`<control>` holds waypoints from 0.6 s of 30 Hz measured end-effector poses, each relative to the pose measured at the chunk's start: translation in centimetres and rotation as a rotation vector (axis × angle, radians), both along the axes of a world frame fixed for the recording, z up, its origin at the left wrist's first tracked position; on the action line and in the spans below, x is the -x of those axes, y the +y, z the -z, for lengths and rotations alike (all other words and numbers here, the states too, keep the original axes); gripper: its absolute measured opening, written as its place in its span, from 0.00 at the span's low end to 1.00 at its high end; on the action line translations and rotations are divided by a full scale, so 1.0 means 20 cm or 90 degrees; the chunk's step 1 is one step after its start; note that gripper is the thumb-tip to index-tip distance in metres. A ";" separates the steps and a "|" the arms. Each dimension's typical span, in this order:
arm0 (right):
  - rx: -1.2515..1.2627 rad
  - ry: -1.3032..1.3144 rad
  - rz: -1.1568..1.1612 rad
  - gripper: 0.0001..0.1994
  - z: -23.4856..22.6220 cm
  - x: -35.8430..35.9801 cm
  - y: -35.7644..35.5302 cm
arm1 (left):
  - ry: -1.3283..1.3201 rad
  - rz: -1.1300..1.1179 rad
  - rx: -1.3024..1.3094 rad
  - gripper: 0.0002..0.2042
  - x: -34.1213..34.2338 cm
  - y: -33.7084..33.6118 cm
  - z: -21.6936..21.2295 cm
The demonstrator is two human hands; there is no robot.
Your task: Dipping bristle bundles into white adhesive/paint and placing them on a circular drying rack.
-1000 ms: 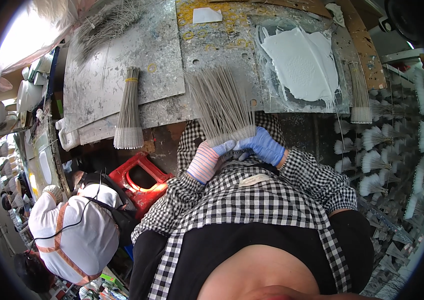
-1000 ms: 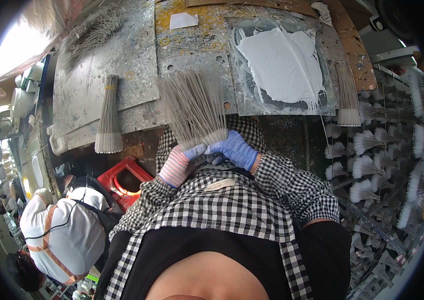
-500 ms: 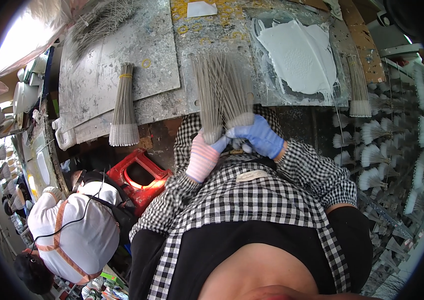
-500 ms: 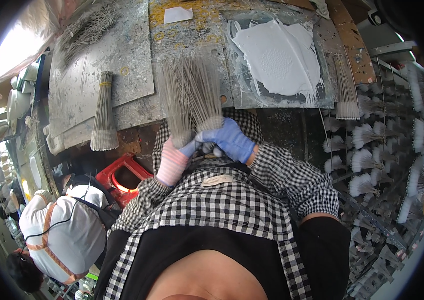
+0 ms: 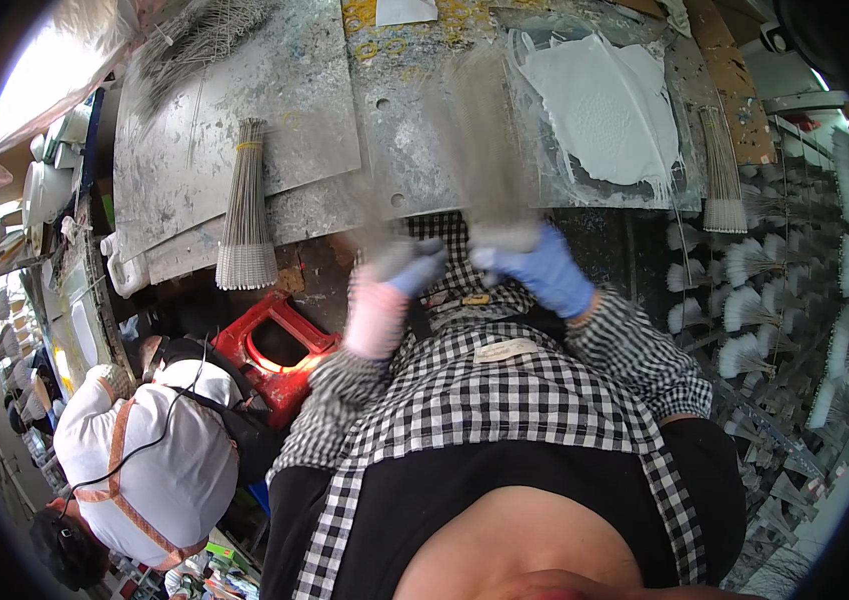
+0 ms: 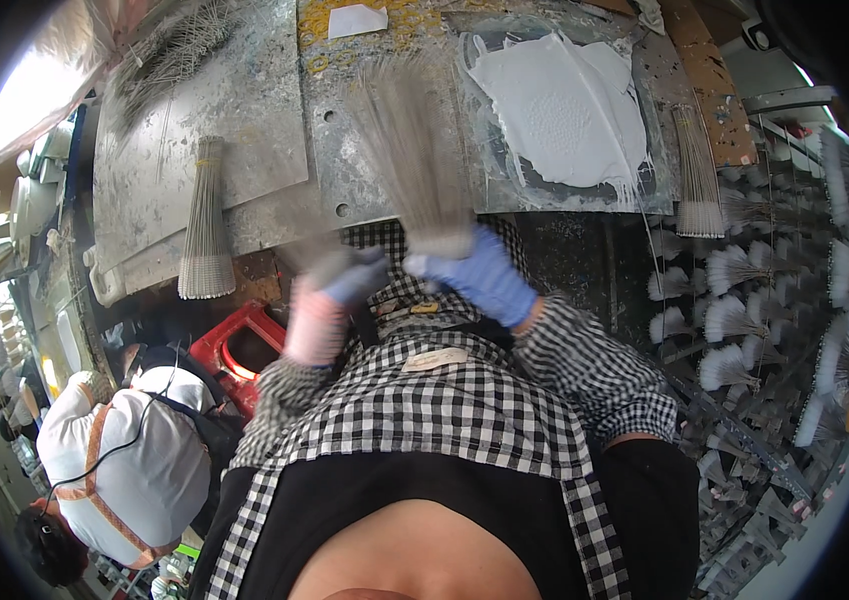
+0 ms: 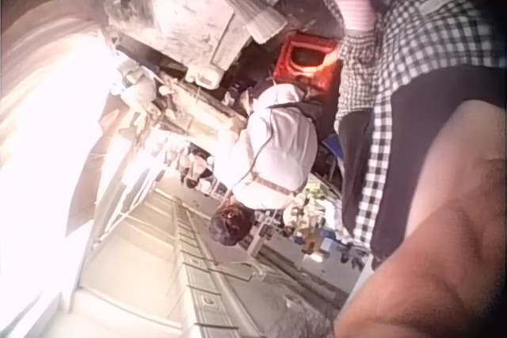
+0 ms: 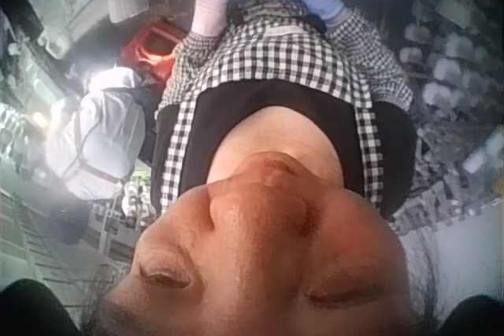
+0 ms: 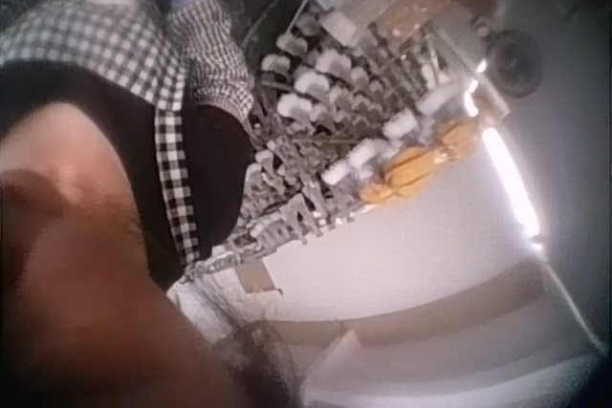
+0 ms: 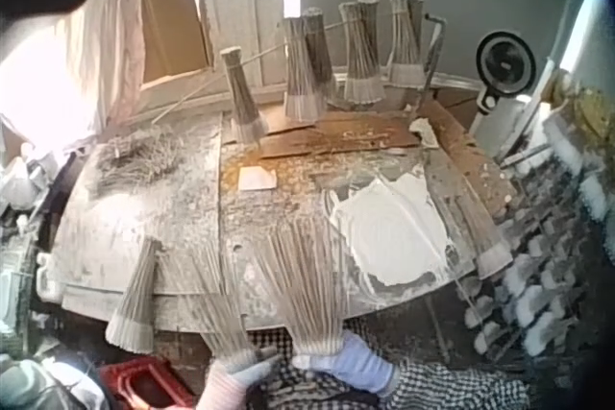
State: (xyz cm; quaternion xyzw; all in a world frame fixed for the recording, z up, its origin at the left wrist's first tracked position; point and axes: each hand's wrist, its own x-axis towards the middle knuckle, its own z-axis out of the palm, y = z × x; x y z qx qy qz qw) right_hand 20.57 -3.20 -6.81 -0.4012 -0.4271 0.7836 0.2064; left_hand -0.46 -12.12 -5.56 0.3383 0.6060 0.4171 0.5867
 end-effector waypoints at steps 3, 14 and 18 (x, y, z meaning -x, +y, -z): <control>0.030 -0.071 -0.055 0.33 0.24 0.09 -0.05 | -0.245 -0.011 0.016 0.19 -0.15 0.02 0.40; -0.331 -0.122 -0.124 0.43 -0.01 0.06 -0.07 | 0.113 0.389 -0.184 0.26 -0.22 0.01 0.67; 0.058 -0.070 -0.141 0.29 0.31 0.02 -0.07 | -0.130 0.290 -0.116 0.31 -0.25 -0.04 0.66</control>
